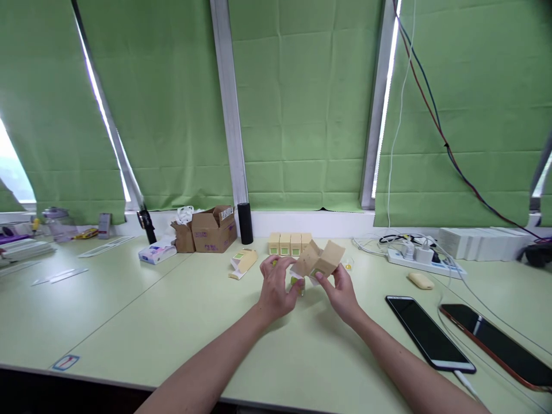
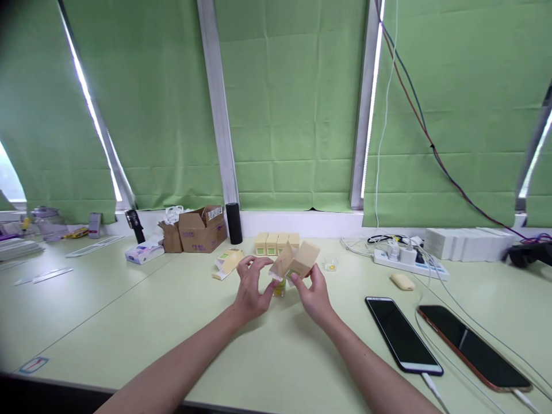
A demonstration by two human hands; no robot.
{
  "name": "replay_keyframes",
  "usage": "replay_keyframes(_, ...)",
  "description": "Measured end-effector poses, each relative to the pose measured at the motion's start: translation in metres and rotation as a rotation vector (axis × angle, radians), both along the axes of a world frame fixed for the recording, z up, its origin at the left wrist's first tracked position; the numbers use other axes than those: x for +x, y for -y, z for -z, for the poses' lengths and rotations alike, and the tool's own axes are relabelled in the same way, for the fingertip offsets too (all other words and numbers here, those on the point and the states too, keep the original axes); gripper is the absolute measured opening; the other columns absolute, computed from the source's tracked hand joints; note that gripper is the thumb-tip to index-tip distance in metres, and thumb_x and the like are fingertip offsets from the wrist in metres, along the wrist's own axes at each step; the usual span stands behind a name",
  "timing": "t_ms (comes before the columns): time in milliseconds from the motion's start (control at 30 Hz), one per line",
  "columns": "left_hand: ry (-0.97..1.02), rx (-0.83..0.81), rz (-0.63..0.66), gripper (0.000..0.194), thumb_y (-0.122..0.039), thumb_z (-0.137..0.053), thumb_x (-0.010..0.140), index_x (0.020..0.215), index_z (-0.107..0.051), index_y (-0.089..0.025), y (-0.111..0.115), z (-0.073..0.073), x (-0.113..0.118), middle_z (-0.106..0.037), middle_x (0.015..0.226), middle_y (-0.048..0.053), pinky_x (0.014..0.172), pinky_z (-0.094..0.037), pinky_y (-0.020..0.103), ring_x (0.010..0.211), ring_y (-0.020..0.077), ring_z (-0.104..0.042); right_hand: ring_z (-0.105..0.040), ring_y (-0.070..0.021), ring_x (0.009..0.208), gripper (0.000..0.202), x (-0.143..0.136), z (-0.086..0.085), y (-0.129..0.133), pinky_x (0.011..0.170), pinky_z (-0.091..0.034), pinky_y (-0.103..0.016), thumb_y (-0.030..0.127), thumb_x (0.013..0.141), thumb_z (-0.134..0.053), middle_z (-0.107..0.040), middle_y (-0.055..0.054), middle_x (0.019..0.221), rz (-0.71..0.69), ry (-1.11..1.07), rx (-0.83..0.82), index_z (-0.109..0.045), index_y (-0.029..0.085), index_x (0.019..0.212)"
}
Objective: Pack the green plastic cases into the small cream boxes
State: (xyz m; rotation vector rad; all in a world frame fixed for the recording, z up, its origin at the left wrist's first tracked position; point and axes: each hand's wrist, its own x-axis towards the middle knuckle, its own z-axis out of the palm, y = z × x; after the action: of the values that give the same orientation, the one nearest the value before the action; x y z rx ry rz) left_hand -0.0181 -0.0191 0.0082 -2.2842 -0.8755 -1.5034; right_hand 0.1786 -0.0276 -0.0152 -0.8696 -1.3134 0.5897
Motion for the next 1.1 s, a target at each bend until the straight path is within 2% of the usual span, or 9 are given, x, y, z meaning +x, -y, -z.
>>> replay_keyframes(133, 0.049, -0.066, 0.026, 0.058, -0.027, -0.067, 0.089, 0.140, -0.042, -0.020, -0.005, 0.001, 0.000, -0.059, 0.131, 0.016, 0.102, -0.040, 0.051, 0.127, 0.0331, -0.041, -0.060, -0.0303, 0.113, 0.038, -0.002, -0.005, 0.009, 0.093, -0.054, -0.049, 0.034, 0.092, -0.065, -0.064, -0.011, 0.122, 0.106, 0.294, 0.231, -0.056, 0.026, 0.128)
replay_keyframes(233, 0.004, -0.042, 0.087, 0.058, -0.019, -0.065, 0.085, 0.138, -0.042, -0.021, -0.004, -0.002, -0.001, -0.059, 0.131, 0.015, 0.105, -0.040, 0.050, 0.126, 0.0319, -0.043, -0.054, -0.0314, 0.127, 0.049, -0.001, -0.010, 0.013, 0.104, -0.049, -0.054, 0.019, 0.092, -0.057, -0.060, -0.011, 0.132, 0.100, 0.459, 0.427, -0.049, 0.031, 0.139)
replay_keyframes(333, -0.029, 0.006, 0.120, 0.054, -0.014, -0.065, 0.082, 0.132, -0.046, -0.022, -0.004, -0.003, -0.001, -0.061, 0.129, 0.013, 0.105, -0.039, 0.050, 0.124, 0.0310, -0.047, -0.049, -0.0314, 0.134, 0.062, 0.002, -0.012, 0.014, 0.108, -0.046, -0.057, 0.009, 0.087, -0.051, -0.054, -0.009, 0.141, 0.095, 0.558, 0.515, -0.044, 0.032, 0.144)
replay_keyframes(467, -0.052, 0.068, 0.108, 0.052, -0.011, -0.064, 0.081, 0.129, -0.047, -0.023, -0.005, -0.003, -0.004, -0.062, 0.128, 0.014, 0.102, -0.040, 0.051, 0.123, 0.0314, -0.049, -0.043, -0.0319, 0.140, 0.072, 0.003, -0.010, 0.014, 0.110, -0.044, -0.058, 0.007, 0.083, -0.051, -0.045, -0.011, 0.150, 0.120, 0.565, 0.498, -0.036, 0.031, 0.149)
replay_keyframes(567, -0.061, 0.145, 0.091, 0.052, -0.009, -0.062, 0.082, 0.130, -0.047, -0.023, -0.005, -0.003, -0.004, -0.061, 0.130, 0.015, 0.102, -0.041, 0.051, 0.124, 0.0312, -0.050, -0.045, -0.0318, 0.137, 0.071, 0.004, -0.006, 0.011, 0.107, -0.047, -0.057, 0.011, 0.085, -0.052, -0.047, -0.012, 0.147, 0.181, 0.533, 0.435, -0.032, 0.030, 0.151)
replay_keyframes(733, -0.070, 0.275, 0.084, 0.047, -0.005, -0.060, 0.084, 0.125, -0.050, -0.025, -0.002, -0.004, -0.002, -0.060, 0.134, 0.013, 0.101, -0.044, 0.046, 0.126, 0.0281, -0.049, -0.049, -0.0323, 0.128, 0.061, 0.008, 0.002, 0.000, 0.099, -0.051, -0.055, 0.015, 0.085, -0.053, -0.054, -0.012, 0.137, 0.257, 0.530, 0.317, -0.040, 0.028, 0.143)
replay_keyframes(867, -0.081, 0.295, 0.072, 0.047, -0.002, -0.058, 0.084, 0.123, -0.050, -0.026, -0.001, -0.004, -0.002, -0.058, 0.135, 0.013, 0.100, -0.046, 0.046, 0.125, 0.0273, -0.049, -0.053, -0.0313, 0.121, 0.055, 0.011, 0.008, -0.006, 0.096, -0.052, -0.054, 0.015, 0.083, -0.054, -0.058, -0.011, 0.129, 0.268, 0.537, 0.255, -0.045, 0.028, 0.136)
replay_keyframes(1000, -0.069, 0.234, 0.135, 0.049, -0.013, -0.066, 0.082, 0.125, -0.046, -0.024, 0.000, -0.005, -0.003, -0.054, 0.139, 0.017, 0.106, -0.043, 0.054, 0.132, 0.0321, -0.047, -0.053, -0.0301, 0.117, 0.051, 0.012, 0.011, -0.009, 0.095, -0.052, -0.053, 0.013, 0.082, -0.053, -0.059, -0.009, 0.123, 0.272, 0.547, 0.213, -0.048, 0.027, 0.132)
replay_keyframes(1100, -0.042, 0.148, 0.254, 0.060, -0.026, -0.073, 0.079, 0.130, -0.042, -0.023, -0.001, -0.006, -0.005, -0.049, 0.143, 0.022, 0.109, -0.040, 0.061, 0.138, 0.0376, -0.044, -0.053, -0.0306, 0.116, 0.050, 0.013, 0.012, -0.011, 0.094, -0.052, -0.054, 0.014, 0.083, -0.054, -0.059, -0.009, 0.121, 0.270, 0.557, 0.206, -0.049, 0.027, 0.131)
